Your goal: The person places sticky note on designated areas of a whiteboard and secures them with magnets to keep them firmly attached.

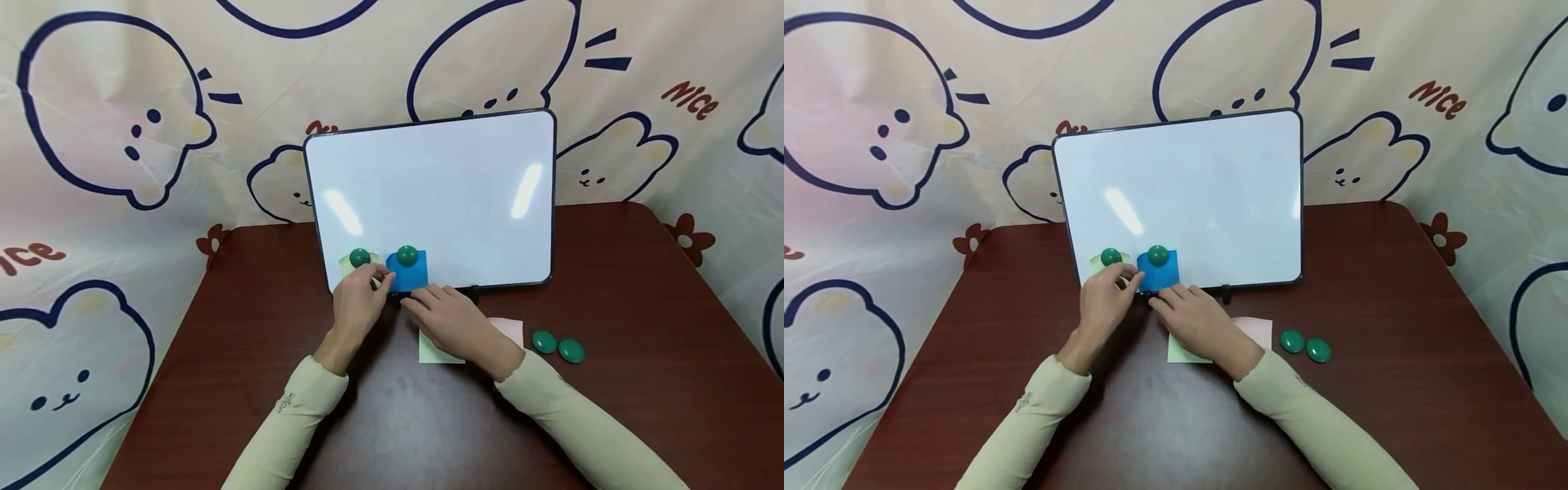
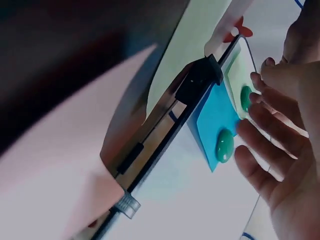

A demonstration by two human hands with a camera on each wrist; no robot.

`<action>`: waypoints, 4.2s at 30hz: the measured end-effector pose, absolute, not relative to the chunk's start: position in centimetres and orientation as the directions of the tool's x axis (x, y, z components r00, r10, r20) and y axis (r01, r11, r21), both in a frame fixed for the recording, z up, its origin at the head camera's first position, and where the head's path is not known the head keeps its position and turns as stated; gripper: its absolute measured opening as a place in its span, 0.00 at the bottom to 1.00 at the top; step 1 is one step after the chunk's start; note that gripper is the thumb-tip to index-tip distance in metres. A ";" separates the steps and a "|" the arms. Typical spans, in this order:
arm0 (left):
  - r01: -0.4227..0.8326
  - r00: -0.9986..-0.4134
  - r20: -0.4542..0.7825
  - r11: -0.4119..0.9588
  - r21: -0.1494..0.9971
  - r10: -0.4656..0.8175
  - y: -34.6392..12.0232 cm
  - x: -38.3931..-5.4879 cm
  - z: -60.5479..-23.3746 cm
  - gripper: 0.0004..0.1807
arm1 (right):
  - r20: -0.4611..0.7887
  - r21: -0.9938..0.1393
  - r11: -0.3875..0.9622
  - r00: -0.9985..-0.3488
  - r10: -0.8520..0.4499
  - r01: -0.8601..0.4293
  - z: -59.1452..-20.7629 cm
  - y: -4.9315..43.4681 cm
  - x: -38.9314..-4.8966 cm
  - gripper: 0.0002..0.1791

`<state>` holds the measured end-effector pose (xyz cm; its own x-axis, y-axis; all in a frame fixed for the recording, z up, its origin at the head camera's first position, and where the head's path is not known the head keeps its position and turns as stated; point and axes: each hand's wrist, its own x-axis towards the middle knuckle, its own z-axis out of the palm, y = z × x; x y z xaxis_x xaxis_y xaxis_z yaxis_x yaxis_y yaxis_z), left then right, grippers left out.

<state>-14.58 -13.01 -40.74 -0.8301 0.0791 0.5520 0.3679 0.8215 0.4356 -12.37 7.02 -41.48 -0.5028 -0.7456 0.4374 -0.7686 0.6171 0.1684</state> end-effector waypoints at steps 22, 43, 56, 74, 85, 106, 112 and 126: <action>0.364 -0.929 0.222 0.829 0.425 0.295 -11.3 -12.0 -40.6 0.05 | 0.331 0.062 0.740 -0.686 -0.648 -0.669 -42.2 13.0 -10.6 0.20; 0.387 -0.916 0.047 0.842 0.376 0.400 -10.3 -11.0 -41.2 0.11 | 0.175 -0.065 0.847 -0.842 -0.511 -0.527 -42.5 21.3 -10.8 0.20; 0.423 -0.896 0.002 0.854 0.304 0.444 -9.8 -11.6 -41.5 0.11 | 0.072 -0.142 0.834 -0.846 -0.528 -0.533 -42.7 25.6 -9.9 0.25; 0.452 -0.879 -0.006 0.837 0.308 0.477 -9.4 -12.1 -41.7 0.04 | 0.105 -0.232 0.761 -0.793 -0.600 -0.606 -43.0 28.0 -10.9 0.21; 0.497 -0.858 0.057 0.796 0.344 0.511 -9.5 -12.2 -41.7 0.04 | 0.072 -0.248 0.796 -0.830 -0.554 -0.553 -42.6 28.0 -11.5 0.21; 0.487 -0.870 0.181 0.738 0.467 0.460 -9.7 -12.5 -41.2 0.06 | 0.074 -0.250 0.795 -0.829 -0.554 -0.553 -42.3 28.2 -11.7 0.21; 0.524 -0.851 0.270 0.717 0.459 0.450 -9.9 -12.5 -41.4 0.04 | 0.079 -0.242 0.793 -0.826 -0.558 -0.559 -42.3 28.1 -11.8 0.21; 0.517 -0.856 0.291 0.714 0.472 0.428 -9.7 -12.6 -41.3 0.03 | 0.070 -0.250 0.798 -0.832 -0.550 -0.548 -42.2 28.0 -11.8 0.21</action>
<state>-12.63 -9.70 -41.27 -0.8557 0.4279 0.2910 0.5175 0.7140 0.4716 -11.79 28.03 -42.16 -0.8322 -0.5500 0.0703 -0.5485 0.7980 -0.2496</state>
